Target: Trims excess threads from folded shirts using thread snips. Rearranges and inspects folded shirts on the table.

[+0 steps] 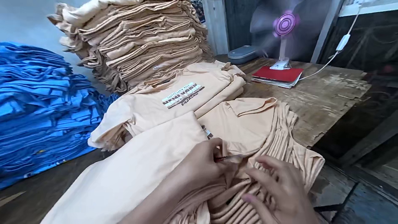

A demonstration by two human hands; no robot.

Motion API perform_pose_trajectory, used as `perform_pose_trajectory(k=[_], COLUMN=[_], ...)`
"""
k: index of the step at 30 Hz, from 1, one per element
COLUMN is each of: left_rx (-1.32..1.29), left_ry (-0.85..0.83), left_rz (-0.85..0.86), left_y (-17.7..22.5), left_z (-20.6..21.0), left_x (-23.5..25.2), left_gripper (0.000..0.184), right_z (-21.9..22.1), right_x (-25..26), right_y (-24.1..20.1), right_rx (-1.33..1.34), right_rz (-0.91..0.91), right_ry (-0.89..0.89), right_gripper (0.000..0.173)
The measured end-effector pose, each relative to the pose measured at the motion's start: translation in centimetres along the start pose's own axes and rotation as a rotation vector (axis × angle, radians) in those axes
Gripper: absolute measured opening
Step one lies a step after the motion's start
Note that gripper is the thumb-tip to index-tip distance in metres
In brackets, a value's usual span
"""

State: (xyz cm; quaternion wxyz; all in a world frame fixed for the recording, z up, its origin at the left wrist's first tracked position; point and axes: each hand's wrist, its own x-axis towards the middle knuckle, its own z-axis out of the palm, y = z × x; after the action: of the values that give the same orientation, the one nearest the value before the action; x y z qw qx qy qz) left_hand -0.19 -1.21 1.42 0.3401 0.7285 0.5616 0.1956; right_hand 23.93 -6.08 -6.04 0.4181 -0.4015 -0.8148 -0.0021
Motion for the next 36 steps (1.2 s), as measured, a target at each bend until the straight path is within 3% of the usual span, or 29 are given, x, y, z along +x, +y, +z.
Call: perform_pose_trajectory(k=[2,4,6,9,10,14,15,18,20,25,27,30,33,36], left_rx=[0.117,0.307,0.357,0.209,0.17,0.263,0.331,0.563,0.631,0.674,0.67,0.519,0.312,0.211], left_ry=[0.199,0.43,0.514,0.451,0.44,0.413,0.417,0.493,0.539,0.435,0.45,0.407,0.15,0.011], left_rz=[-0.091,0.013,0.183,0.341,0.401,0.576,0.598,0.746,0.843,0.915,0.899,0.736,0.536,0.486], left_y=[0.2,-0.8,-1.9,-2.2,-2.0,-1.0,-0.8,-0.3,0.2,0.5,0.6,0.2,-0.5,-0.6], left_z=[0.6,1.0,0.9,1.1,1.2,2.1,2.3,2.7,2.5,3.8,4.1,3.5,2.6,2.6], left_x=[0.1,0.2,0.5,0.7,0.8,0.1,-0.2,-1.4,-1.9,-1.7,-1.4,-1.5,-0.8,0.3], left_gripper=[0.034,0.03,0.02,0.014,0.015,0.035,0.037,0.022,0.019,0.017,0.016,0.017,0.04,0.018], right_z=[0.5,-1.3,-4.4,-8.3,-8.6,-4.8,-3.3,0.0,0.1,-0.5,-0.5,-1.4,-1.5,-0.2], right_x=[0.3,0.3,-0.1,-0.1,-0.1,0.0,0.0,-0.7,-1.1,-1.7,-1.8,-1.6,-1.5,-0.8], right_y=[0.6,0.7,0.8,1.2,1.2,-0.7,-1.1,-1.2,-1.2,-1.1,-1.5,-1.9,-1.6,-3.2], right_rx=[-0.01,0.111,0.197,0.102,0.084,0.035,0.006,0.026,0.063,0.114,0.083,-0.121,-0.151,-0.008], right_rz=[-0.092,-0.129,-0.086,0.039,0.095,0.268,0.281,0.247,0.222,0.189,0.21,0.347,0.379,0.294], right_ry=[0.041,0.002,-0.232,-0.613,-0.581,-0.055,-0.005,0.143,0.252,0.317,0.321,0.257,0.255,0.293], right_gripper=[0.016,0.011,0.012,0.024,0.033,0.034,0.035,0.014,0.01,0.008,0.008,0.015,0.047,0.054])
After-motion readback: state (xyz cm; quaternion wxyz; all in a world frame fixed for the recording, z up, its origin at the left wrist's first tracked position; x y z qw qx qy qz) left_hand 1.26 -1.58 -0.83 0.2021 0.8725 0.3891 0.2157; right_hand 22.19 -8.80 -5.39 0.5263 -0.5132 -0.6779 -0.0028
